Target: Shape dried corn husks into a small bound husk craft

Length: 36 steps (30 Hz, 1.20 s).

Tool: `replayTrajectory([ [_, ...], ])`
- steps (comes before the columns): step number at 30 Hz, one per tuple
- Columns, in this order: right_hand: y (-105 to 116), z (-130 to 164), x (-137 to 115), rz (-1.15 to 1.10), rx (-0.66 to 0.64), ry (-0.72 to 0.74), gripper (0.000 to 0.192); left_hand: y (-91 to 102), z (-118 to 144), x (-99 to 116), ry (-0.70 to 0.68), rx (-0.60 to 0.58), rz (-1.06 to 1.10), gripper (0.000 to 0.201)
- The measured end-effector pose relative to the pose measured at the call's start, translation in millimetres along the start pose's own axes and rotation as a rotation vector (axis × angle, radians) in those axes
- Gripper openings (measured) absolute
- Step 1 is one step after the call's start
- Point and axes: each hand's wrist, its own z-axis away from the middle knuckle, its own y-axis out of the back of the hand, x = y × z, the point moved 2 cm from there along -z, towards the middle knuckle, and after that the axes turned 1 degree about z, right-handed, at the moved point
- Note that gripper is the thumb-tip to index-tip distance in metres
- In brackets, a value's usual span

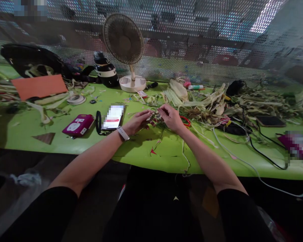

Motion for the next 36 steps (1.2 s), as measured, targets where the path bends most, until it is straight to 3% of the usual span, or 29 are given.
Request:
replayTrajectory([
  [3,4.4,-1.1,0.6,-0.039,0.035,-0.019,0.047,1.3,-0.7,1.7,-0.027,-0.019,-0.023,0.030],
  [7,2.6,-2.3,1.0,-0.154,-0.084,-0.100,0.051,2.2,-2.2,2.7,-0.111,0.011,-0.075,0.026],
  [14,-0.4,-2.1,5.0,0.069,-0.052,-0.055,0.051,3.0,-3.0,0.5,-0.151,0.047,-0.241,0.020],
  [21,-3.1,-3.7,7.4,-0.062,-0.019,-0.090,0.060,3.3,-4.5,-0.8,-0.121,0.087,-0.065,0.030],
  [27,-10.1,-2.6,7.6,-0.114,-0.127,-0.098,0.056,4.3,-4.9,2.8,-0.182,0.197,0.098,0.021],
  [31,-7.5,-3.4,8.3,-0.137,-0.084,-0.083,0.046,3.0,-4.3,3.2,-0.102,0.143,0.114,0.024],
  [36,-7.9,-4.4,11.6,-0.269,-0.142,-0.146,0.045,0.5,-5.0,1.8,-0.198,0.097,0.011,0.026],
])
